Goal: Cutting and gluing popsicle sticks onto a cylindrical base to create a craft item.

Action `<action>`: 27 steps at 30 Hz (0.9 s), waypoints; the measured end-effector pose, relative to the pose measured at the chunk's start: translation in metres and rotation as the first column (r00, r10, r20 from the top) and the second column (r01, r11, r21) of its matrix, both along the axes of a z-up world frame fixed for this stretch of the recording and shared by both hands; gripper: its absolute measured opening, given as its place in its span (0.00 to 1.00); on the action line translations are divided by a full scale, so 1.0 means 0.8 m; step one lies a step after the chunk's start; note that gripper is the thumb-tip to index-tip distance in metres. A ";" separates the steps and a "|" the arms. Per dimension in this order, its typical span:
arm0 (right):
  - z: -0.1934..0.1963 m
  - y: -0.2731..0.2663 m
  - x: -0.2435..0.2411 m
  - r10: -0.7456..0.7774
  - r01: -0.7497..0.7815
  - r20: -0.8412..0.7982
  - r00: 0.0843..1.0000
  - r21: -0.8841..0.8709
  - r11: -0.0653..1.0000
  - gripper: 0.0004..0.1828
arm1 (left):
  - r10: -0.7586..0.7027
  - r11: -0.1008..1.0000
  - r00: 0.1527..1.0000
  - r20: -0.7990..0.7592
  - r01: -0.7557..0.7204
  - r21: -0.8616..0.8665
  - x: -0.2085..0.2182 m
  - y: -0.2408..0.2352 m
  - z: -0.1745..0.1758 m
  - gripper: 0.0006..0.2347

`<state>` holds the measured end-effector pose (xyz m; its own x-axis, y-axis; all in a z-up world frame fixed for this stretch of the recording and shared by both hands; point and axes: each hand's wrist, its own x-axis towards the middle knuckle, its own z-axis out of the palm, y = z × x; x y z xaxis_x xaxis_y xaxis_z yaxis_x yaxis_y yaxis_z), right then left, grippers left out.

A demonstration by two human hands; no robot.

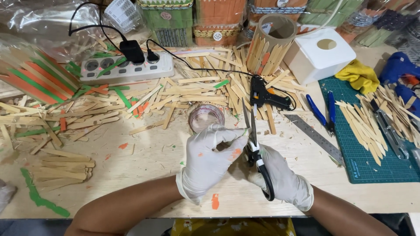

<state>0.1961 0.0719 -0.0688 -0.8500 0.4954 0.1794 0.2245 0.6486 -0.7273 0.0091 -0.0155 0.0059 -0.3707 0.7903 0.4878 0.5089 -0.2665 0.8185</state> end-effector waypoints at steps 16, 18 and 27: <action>0.019 -0.006 -0.006 -0.027 0.027 -0.007 1.000 -0.060 0.998 0.31 | -0.019 0.999 0.996 0.091 0.016 0.038 0.002 -0.001 0.004 0.04; 0.028 -0.008 -0.011 0.010 -0.020 -0.085 0.996 -0.116 0.993 0.38 | -0.074 0.997 0.988 0.137 0.077 -0.018 0.003 -0.003 0.024 0.07; 0.009 -0.002 -0.001 -0.063 0.062 -0.039 0.997 -0.035 0.997 0.29 | -0.085 0.996 0.952 0.295 0.084 0.018 0.002 -0.004 0.000 0.01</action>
